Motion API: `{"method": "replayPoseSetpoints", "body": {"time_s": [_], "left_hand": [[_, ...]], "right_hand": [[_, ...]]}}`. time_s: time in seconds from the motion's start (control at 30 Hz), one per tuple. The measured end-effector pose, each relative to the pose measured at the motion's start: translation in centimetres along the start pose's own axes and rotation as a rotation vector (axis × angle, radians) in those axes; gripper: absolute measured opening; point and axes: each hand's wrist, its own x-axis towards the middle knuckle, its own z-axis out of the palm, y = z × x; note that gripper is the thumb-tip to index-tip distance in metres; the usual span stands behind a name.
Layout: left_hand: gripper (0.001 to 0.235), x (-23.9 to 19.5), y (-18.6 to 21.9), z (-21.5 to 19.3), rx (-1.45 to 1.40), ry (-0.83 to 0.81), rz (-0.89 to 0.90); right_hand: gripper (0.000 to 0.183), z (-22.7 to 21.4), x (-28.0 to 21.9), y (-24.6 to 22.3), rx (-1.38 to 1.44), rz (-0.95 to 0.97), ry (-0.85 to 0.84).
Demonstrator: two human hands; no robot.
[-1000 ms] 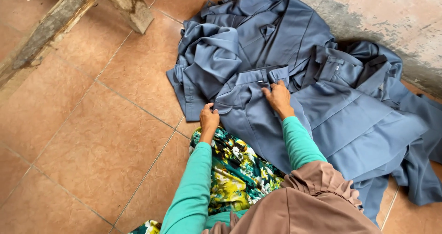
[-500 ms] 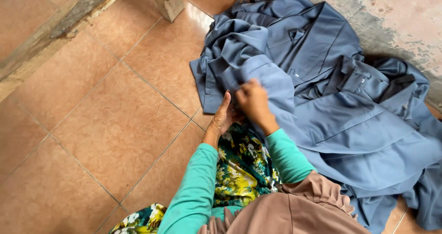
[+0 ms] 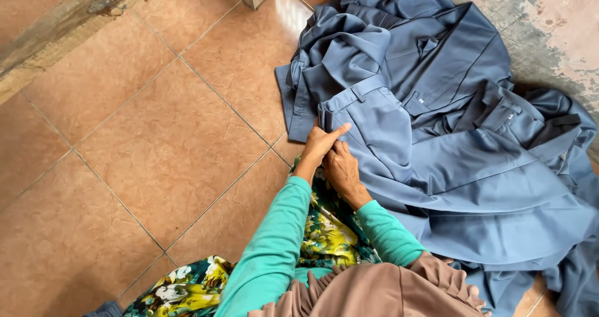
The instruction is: The person sits on the floor and folds multiple pairs of gray trousers by hand. They smooth the fabric, fold the legs together, and fold the pants into neat rectangles, stacking them on the floor.
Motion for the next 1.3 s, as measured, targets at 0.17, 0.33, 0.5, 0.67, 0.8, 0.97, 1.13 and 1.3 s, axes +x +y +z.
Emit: {"method": "replayPoseSetpoints", "body": {"time_s": [0.17, 0.33, 0.5, 0.67, 0.8, 0.97, 1.13, 1.3], "left_hand": [[0.086, 5.1, -3.0, 0.2, -0.103, 0.086, -0.011], [0.1, 0.8, 7.1, -4.0, -0.355, 0.113, 0.134], [0.113, 0.7, 7.0, -11.5, -0.759, 0.251, 0.102], [0.1, 4.2, -7.1, -18.0, -0.77, 0.466, -0.116], [0.089, 7.0, -19.4, -19.9, -0.929, 0.399, -0.352], [0.103, 2.6, -16.0, -23.9, -1.105, 0.478, -0.207], [0.111, -1.2, -20.1, -32.6, -1.19, 0.705, -0.112], [0.103, -9.4, -30.3, -41.0, -1.283, 0.923, -0.084]], "right_hand": [[0.012, -2.9, 1.6, -0.8, -0.155, 0.011, 0.034], [0.015, -5.4, 1.9, 2.8, -0.254, 0.036, 0.125], [0.01, -2.3, 1.5, 4.4, -0.259, 0.007, 0.032], [0.016, 9.0, 0.6, 6.1, -0.087, 0.079, -0.488], [0.018, 16.2, 2.2, 7.2, -0.105, 0.072, -0.624], [0.017, 15.9, 6.8, 0.9, -0.03, 0.046, -0.646], [0.019, 13.9, 7.9, -11.9, 0.037, -0.214, -0.625], [0.023, 17.1, 3.8, -20.3, 0.02, -0.493, -0.627]]}}
